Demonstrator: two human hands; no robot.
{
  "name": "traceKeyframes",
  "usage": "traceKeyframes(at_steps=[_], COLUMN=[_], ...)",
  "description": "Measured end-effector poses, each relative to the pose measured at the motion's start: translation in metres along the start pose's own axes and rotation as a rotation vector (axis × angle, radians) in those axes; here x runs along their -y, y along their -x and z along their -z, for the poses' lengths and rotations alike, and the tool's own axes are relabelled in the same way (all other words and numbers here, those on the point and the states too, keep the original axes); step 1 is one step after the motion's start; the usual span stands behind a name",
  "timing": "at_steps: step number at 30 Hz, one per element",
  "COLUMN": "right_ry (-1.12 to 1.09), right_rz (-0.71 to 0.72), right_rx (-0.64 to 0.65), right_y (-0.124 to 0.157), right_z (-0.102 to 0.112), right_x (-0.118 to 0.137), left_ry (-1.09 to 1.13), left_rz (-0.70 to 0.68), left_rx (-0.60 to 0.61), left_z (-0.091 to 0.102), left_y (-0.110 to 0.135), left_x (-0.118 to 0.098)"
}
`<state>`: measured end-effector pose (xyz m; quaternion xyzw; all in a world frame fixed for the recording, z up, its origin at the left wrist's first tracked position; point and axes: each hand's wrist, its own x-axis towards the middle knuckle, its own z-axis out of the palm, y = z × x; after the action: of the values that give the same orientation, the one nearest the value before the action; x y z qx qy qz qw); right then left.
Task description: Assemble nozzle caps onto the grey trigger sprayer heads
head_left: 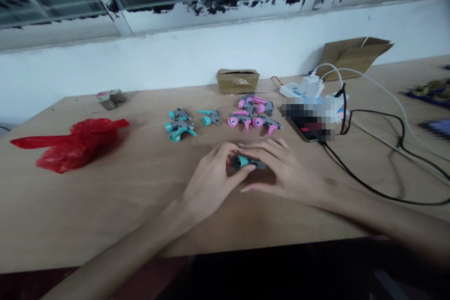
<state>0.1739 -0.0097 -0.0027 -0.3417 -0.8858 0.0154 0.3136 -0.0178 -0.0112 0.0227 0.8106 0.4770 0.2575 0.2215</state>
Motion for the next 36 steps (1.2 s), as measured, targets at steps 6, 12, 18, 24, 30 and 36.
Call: traceKeyframes(at_steps=[6, 12, 18, 24, 30, 36], right_ry=[-0.091, -0.196, -0.181, -0.101, -0.013, 0.103], right_rz=[0.016, 0.043, 0.078, 0.097, 0.112, 0.100], right_rx=[-0.118, -0.134, -0.103, -0.106, -0.096, -0.095], right_y=[0.005, 0.013, 0.017, 0.017, 0.017, 0.014], right_z=[-0.008, -0.016, -0.018, -0.018, -0.015, -0.012], right_x=[-0.012, -0.020, -0.015, -0.021, -0.017, -0.016], left_ry=[0.496, 0.631, 0.547, 0.456, 0.254, 0.182], left_rz=[0.103, 0.126, 0.055, 0.018, -0.065, -0.098], left_rx=[0.024, 0.084, 0.183, 0.134, -0.009, -0.061], left_z=[-0.018, -0.022, -0.019, -0.029, -0.034, -0.031], left_y=[-0.004, -0.002, 0.001, -0.002, 0.001, 0.002], left_x=[0.001, 0.011, 0.011, 0.016, 0.009, 0.006])
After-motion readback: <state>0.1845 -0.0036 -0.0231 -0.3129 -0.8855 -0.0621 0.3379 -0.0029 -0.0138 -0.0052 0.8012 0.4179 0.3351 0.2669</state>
